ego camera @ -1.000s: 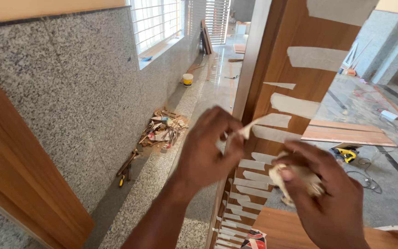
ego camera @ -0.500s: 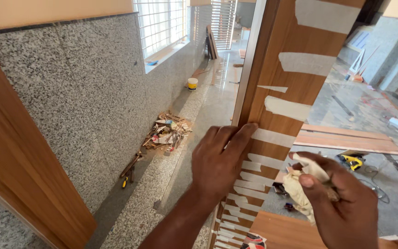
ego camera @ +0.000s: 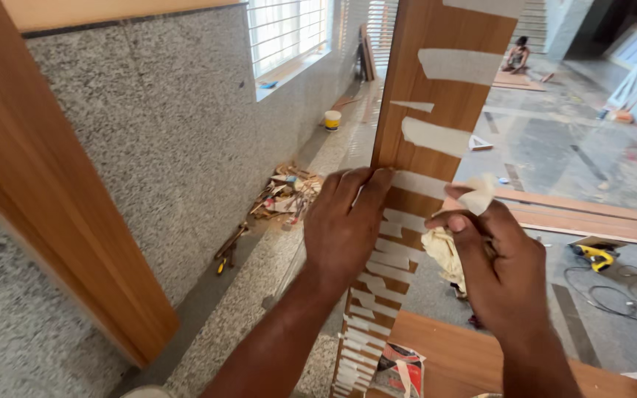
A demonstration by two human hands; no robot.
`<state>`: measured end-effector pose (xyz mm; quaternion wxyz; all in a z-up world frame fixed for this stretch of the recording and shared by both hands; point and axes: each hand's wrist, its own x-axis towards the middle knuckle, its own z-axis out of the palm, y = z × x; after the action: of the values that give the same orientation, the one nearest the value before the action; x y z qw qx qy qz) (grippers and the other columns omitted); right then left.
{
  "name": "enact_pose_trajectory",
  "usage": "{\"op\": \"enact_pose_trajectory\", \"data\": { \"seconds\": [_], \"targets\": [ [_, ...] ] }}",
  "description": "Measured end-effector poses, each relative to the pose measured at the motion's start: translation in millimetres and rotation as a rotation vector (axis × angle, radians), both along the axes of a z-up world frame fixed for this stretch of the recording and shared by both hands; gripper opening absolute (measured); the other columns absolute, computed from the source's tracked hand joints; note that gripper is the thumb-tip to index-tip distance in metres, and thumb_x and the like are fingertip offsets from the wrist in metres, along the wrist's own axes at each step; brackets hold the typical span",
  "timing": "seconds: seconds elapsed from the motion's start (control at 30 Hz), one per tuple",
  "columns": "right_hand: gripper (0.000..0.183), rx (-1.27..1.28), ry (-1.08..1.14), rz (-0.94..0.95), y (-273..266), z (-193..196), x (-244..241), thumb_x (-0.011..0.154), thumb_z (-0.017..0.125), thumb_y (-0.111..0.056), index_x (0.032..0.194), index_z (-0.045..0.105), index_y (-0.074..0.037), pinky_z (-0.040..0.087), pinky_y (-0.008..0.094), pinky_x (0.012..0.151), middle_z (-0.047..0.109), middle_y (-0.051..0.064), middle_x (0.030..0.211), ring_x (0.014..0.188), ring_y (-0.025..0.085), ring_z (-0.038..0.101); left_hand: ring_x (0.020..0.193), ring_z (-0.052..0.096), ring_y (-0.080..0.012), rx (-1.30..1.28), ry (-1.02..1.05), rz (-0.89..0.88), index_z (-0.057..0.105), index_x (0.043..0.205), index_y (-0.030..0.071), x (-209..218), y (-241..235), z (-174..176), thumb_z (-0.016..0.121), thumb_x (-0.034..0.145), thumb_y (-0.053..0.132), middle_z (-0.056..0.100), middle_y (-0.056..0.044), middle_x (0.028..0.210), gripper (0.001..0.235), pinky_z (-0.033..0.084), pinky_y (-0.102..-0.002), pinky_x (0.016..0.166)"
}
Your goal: The person applies a white substance into the corner joint of a wooden structure using a cloth. They repeatedly wipe and smooth the joint while working their way down the vertical edge.
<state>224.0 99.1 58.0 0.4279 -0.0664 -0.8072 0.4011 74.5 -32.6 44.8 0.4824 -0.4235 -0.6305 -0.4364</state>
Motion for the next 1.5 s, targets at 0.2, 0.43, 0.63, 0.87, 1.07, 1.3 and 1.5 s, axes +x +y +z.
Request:
{"op": "enact_pose_trajectory", "data": {
  "seconds": [0.2,0.43,0.63,0.87,1.07,1.3,1.5],
  "targets": [
    [0.033,-0.096,0.174,0.159,10.1,-6.8,-1.2,0.114,0.045,-0.019,0.11,0.071,0.002,0.049,0.021,0.072,0.072,0.004,0.099,0.082,0.004,0.058,0.105,0.065,-0.0294,-0.005,-0.009,0.082,0.07,0.116,0.011,7.0,10.5,0.6,0.072,0.098,0.012,0.067,-0.007,0.113,0.018,0.057,-0.039,0.085],
    [0.026,-0.069,0.218,0.221,23.4,-12.6,-14.1,0.114,0.057,-0.017,0.111,0.069,0.005,0.05,0.026,0.073,0.069,0.007,0.09,0.081,0.011,0.06,0.099,0.066,-0.0256,0.031,0.048,0.147,0.067,0.12,0.01,3.1,9.5,3.7,0.073,0.101,0.014,0.066,-0.006,0.11,0.021,0.057,-0.039,0.083],
    [0.029,-0.046,0.271,0.306,17.9,-12.0,-20.9,0.11,0.056,-0.023,0.113,0.062,0.005,0.056,0.026,0.078,0.068,0.007,0.099,0.086,0.012,0.067,0.092,0.063,-0.0274,-0.033,-0.054,0.126,0.065,0.104,0.01,-2.2,9.6,13.4,0.076,0.093,0.013,0.063,-0.008,0.098,0.016,0.054,-0.039,0.073],
    [0.033,-0.197,0.253,0.1,27.7,-22.4,-18.3,0.112,0.052,-0.024,0.103,0.071,0.001,0.052,0.025,0.074,0.072,0.007,0.094,0.082,0.011,0.064,0.089,0.062,-0.0273,-0.091,-0.35,-0.252,0.064,0.096,0.007,20.9,21.2,8.4,0.075,0.085,0.011,0.066,-0.009,0.095,0.015,0.053,-0.04,0.072],
    [0.01,-0.073,0.386,0.12,28.7,-14.7,-7.6,0.108,0.055,-0.002,0.098,0.054,-0.001,0.056,0.027,0.087,0.071,0.007,0.098,0.1,0.012,0.071,0.073,0.065,-0.0176,-0.041,-0.693,-0.676,0.065,0.091,0.004,57.9,40.2,9.3,0.074,0.083,0.012,0.068,-0.007,0.083,0.014,0.054,-0.032,0.067],
    [0.065,0.148,0.121,0.241,49.3,-8.9,-1.9,0.096,0.054,0.01,0.157,0.041,-0.009,0.052,0.024,0.08,0.068,0.006,0.096,0.087,0.008,0.062,0.072,0.066,-0.0202,-0.021,-0.71,-0.631,0.066,0.092,0.004,90.3,46.2,14.6,0.071,0.088,0.015,0.067,-0.009,0.083,0.013,0.054,-0.035,0.067],
    [0.03,0.188,0.169,0.341,89.8,-8.8,-40.2,0.1,0.052,0.002,0.125,0.069,-0.001,0.054,0.027,0.091,0.073,0.009,0.114,0.103,0.012,0.065,0.092,0.066,-0.0291,0.021,-0.449,-0.334,0.071,0.112,0.008,80.1,39.2,28.8,0.066,0.095,0.021,0.071,-0.009,0.09,0.022,0.056,-0.044,0.08]
  ]
}}
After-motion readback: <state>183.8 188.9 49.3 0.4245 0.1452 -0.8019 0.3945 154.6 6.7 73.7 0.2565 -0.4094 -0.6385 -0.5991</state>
